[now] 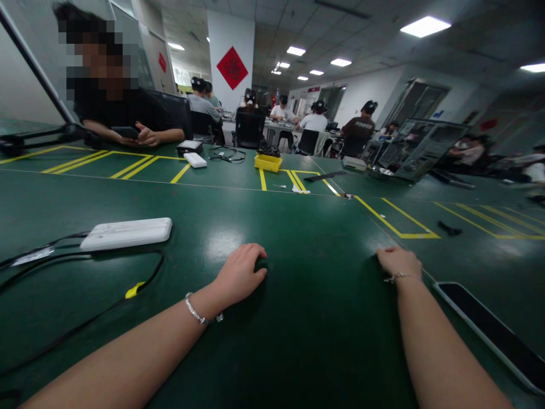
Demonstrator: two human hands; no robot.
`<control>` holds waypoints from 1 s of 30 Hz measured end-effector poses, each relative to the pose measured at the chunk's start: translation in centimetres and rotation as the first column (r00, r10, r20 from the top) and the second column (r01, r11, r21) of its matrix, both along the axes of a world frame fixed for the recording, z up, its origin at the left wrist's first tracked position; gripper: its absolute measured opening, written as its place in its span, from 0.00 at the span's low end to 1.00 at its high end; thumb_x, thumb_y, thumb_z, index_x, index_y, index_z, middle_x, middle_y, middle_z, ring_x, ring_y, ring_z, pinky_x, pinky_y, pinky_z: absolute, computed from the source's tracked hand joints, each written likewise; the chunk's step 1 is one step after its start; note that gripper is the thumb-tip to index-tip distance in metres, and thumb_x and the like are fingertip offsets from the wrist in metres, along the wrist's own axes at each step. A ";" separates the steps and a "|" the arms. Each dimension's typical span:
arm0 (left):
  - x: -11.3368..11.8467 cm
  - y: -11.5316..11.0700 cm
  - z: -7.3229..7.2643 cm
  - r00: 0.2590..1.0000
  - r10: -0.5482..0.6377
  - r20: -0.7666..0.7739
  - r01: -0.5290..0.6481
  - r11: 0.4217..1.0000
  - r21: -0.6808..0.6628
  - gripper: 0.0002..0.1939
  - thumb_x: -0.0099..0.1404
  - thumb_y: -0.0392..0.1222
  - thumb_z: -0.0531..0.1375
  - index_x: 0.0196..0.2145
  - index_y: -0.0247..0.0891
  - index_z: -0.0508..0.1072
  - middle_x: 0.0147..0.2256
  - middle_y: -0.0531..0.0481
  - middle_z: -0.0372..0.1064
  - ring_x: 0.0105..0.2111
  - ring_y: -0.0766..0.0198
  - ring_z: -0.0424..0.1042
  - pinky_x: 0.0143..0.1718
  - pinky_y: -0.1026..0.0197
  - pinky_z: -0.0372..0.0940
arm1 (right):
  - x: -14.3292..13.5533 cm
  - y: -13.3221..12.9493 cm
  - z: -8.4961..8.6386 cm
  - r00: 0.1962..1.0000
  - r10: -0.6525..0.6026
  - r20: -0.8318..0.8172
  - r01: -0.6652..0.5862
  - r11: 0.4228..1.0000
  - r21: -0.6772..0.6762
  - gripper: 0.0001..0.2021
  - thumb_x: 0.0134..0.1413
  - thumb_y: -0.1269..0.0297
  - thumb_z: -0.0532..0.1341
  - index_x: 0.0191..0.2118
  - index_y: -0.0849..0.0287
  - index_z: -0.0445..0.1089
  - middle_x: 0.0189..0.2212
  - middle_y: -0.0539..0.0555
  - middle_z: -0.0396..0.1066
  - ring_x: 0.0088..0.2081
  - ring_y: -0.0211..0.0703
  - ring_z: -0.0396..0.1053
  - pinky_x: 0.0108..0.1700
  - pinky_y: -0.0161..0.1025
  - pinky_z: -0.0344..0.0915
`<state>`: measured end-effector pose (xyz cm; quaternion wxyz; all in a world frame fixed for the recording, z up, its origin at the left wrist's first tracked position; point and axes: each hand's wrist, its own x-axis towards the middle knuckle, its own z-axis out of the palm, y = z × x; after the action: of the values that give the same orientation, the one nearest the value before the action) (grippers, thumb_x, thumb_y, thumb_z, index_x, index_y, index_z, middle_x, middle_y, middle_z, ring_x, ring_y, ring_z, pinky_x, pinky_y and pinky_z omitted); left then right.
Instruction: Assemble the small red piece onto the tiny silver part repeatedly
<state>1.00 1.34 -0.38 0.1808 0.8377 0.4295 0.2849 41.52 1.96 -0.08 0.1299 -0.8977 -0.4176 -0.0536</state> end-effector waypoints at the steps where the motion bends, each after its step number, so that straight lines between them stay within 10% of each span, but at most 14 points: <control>1: 0.0 0.0 -0.1 1.000 0.007 0.002 -0.007 1.000 -0.003 0.12 0.53 0.36 0.56 0.37 0.39 0.64 0.40 0.46 0.63 0.43 0.57 0.62 0.45 0.51 0.58 | -0.2 0.0 0.0 0.998 -0.055 -0.011 0.054 0.998 -0.021 0.20 0.41 0.57 0.52 0.37 0.65 0.70 0.38 0.72 0.65 0.40 0.63 0.63 0.34 0.52 0.59; 4: 0.0 0.1 -0.1 1.000 0.024 0.001 -0.024 1.000 -0.007 0.13 0.53 0.37 0.56 0.39 0.39 0.64 0.40 0.46 0.64 0.42 0.56 0.62 0.45 0.51 0.58 | -2.1 0.4 0.5 0.998 -0.055 0.024 0.055 0.998 0.027 0.23 0.44 0.57 0.50 0.44 0.67 0.65 0.44 0.72 0.60 0.46 0.61 0.59 0.40 0.52 0.57; 7: 0.1 0.0 0.0 0.999 0.038 -0.005 -0.038 0.999 -0.017 0.14 0.53 0.38 0.56 0.40 0.39 0.64 0.40 0.46 0.65 0.42 0.55 0.63 0.44 0.50 0.58 | -6.7 1.0 1.7 0.965 0.224 0.134 -0.246 0.951 0.189 0.20 0.46 0.60 0.50 0.43 0.68 0.64 0.43 0.68 0.62 0.48 0.56 0.56 0.48 0.51 0.52; 12: 0.3 0.0 0.1 0.999 0.049 0.022 -0.048 0.998 -0.044 0.19 0.55 0.42 0.55 0.45 0.38 0.61 0.42 0.43 0.65 0.43 0.54 0.64 0.44 0.50 0.59 | -18.1 -0.5 2.4 0.560 0.826 0.062 -0.800 0.520 0.299 0.18 0.49 0.62 0.51 0.47 0.60 0.60 0.48 0.60 0.59 0.52 0.47 0.53 0.53 0.48 0.49; 16: 0.4 0.1 -0.1 0.999 0.039 0.033 -0.037 0.998 -0.042 0.22 0.55 0.37 0.55 0.48 0.37 0.59 0.43 0.43 0.65 0.43 0.55 0.65 0.45 0.51 0.59 | -23.8 -2.8 2.0 0.185 0.975 -0.124 -0.944 0.211 0.255 0.19 0.50 0.63 0.53 0.50 0.58 0.58 0.51 0.57 0.56 0.53 0.43 0.53 0.54 0.43 0.51; 19: 0.4 0.0 -0.3 0.999 0.037 0.017 -0.036 0.999 -0.039 0.24 0.53 0.36 0.56 0.49 0.37 0.58 0.44 0.43 0.65 0.44 0.55 0.64 0.46 0.51 0.58 | -23.2 -2.8 2.2 0.067 0.976 -0.206 -0.986 0.096 0.135 0.16 0.48 0.63 0.55 0.46 0.56 0.63 0.51 0.55 0.57 0.52 0.43 0.54 0.52 0.40 0.53; 21: 0.3 0.0 -0.2 0.999 0.023 0.022 -0.022 0.999 -0.044 0.25 0.53 0.37 0.56 0.49 0.38 0.57 0.43 0.44 0.66 0.44 0.55 0.64 0.46 0.50 0.58 | -20.6 -1.9 2.7 0.183 0.966 -0.180 -0.981 0.193 0.037 0.16 0.48 0.63 0.54 0.45 0.56 0.65 0.49 0.55 0.60 0.51 0.44 0.56 0.52 0.41 0.54; 26: 0.1 -0.1 0.3 1.000 0.011 -0.003 -0.011 0.995 -0.098 0.24 0.54 0.40 0.56 0.50 0.39 0.57 0.43 0.46 0.66 0.44 0.56 0.64 0.46 0.51 0.58 | -10.9 0.2 3.5 0.869 0.476 0.134 -0.453 0.875 -0.173 0.17 0.49 0.72 0.50 0.46 0.63 0.65 0.42 0.65 0.63 0.46 0.53 0.60 0.45 0.48 0.57; 30: 0.1 -0.1 0.5 0.999 0.012 -0.033 -0.016 0.992 -0.122 0.23 0.54 0.40 0.55 0.49 0.40 0.58 0.44 0.47 0.65 0.46 0.58 0.62 0.49 0.53 0.55 | -5.8 -0.2 3.4 0.981 0.102 0.168 -0.057 0.966 -0.253 0.18 0.51 0.72 0.46 0.46 0.63 0.65 0.44 0.68 0.59 0.47 0.58 0.59 0.40 0.48 0.60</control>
<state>1.11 1.20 0.07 0.2229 0.8265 0.4549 0.2456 35.69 1.79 3.28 -0.0187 -0.8808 -0.4668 -0.0766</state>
